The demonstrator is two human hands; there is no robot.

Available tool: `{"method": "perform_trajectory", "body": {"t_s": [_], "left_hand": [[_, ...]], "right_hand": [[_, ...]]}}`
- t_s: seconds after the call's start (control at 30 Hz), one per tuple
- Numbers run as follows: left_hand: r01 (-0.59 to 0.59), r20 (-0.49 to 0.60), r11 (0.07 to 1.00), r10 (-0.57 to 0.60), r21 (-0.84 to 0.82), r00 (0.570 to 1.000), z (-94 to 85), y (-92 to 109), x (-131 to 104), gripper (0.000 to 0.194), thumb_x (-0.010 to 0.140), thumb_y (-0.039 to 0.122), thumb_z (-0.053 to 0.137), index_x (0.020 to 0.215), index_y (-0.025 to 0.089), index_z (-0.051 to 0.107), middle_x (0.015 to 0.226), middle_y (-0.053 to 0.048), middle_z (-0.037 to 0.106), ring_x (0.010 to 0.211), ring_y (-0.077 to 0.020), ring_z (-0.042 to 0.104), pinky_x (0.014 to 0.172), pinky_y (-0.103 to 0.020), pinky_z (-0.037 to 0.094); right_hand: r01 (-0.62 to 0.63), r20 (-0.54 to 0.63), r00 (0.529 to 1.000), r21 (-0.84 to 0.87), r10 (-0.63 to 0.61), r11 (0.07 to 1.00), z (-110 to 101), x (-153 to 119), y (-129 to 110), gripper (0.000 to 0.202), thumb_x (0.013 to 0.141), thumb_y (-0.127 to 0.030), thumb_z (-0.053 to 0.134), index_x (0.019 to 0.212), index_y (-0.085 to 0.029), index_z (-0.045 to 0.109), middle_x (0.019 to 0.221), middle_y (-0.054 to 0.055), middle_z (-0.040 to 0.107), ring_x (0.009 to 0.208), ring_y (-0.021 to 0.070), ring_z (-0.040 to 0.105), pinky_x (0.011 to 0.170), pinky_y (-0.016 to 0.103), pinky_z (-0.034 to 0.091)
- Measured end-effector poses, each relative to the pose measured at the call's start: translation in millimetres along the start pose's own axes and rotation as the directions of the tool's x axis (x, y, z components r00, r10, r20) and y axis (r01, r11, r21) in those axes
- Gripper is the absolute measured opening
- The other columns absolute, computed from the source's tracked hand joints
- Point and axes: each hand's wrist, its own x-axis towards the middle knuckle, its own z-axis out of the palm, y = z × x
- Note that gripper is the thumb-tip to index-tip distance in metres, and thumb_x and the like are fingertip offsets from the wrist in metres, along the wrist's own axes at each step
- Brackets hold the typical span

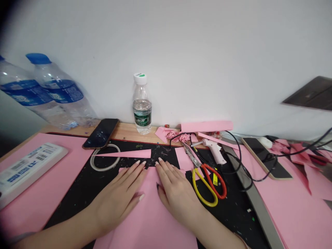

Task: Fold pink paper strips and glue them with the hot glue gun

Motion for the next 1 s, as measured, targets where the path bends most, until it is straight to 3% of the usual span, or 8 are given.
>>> {"method": "perform_trajectory", "body": {"t_s": [0.27, 0.57, 1.0], "left_hand": [[-0.014, -0.009, 0.999, 0.014, 0.033, 1.0, -4.0, 0.0, 5.7, 0.05, 0.093, 0.034, 0.044, 0.137, 0.01, 0.042, 0.14, -0.012, 0.047, 0.131, -0.0369, 0.036, 0.098, -0.053, 0.039], [-0.048, -0.105, 0.999, 0.05, 0.018, 0.993, 0.7, 0.6, 4.6, 0.042, 0.095, 0.028, 0.037, 0.128, 0.005, 0.049, 0.133, -0.015, 0.054, 0.122, -0.0258, 0.051, 0.097, -0.038, 0.043], [-0.041, -0.12, 0.998, 0.046, 0.04, 0.992, 3.3, 4.0, 3.8, 0.042, 0.097, 0.025, 0.03, 0.125, 0.003, 0.051, 0.129, -0.018, 0.057, 0.118, -0.026, 0.055, 0.094, -0.039, 0.047]], "right_hand": [[0.03, -0.057, 0.998, 0.038, -0.028, 0.999, -0.6, 2.5, 1.0, 0.044, 0.083, -0.011, 0.047, 0.125, -0.007, 0.055, 0.125, 0.015, 0.061, 0.119, 0.027, 0.054, 0.101, 0.047, 0.045], [0.041, -0.037, 0.999, 0.061, -0.039, 0.997, 1.0, 3.1, 0.6, 0.041, 0.086, -0.011, 0.044, 0.125, -0.011, 0.056, 0.126, 0.009, 0.062, 0.117, 0.0234, 0.056, 0.103, 0.045, 0.043], [0.05, -0.012, 0.999, 0.054, -0.049, 0.997, 0.5, 1.4, 0.5, 0.039, 0.087, -0.012, 0.044, 0.124, -0.01, 0.058, 0.126, 0.009, 0.061, 0.117, 0.024, 0.056, 0.102, 0.045, 0.044]]}}
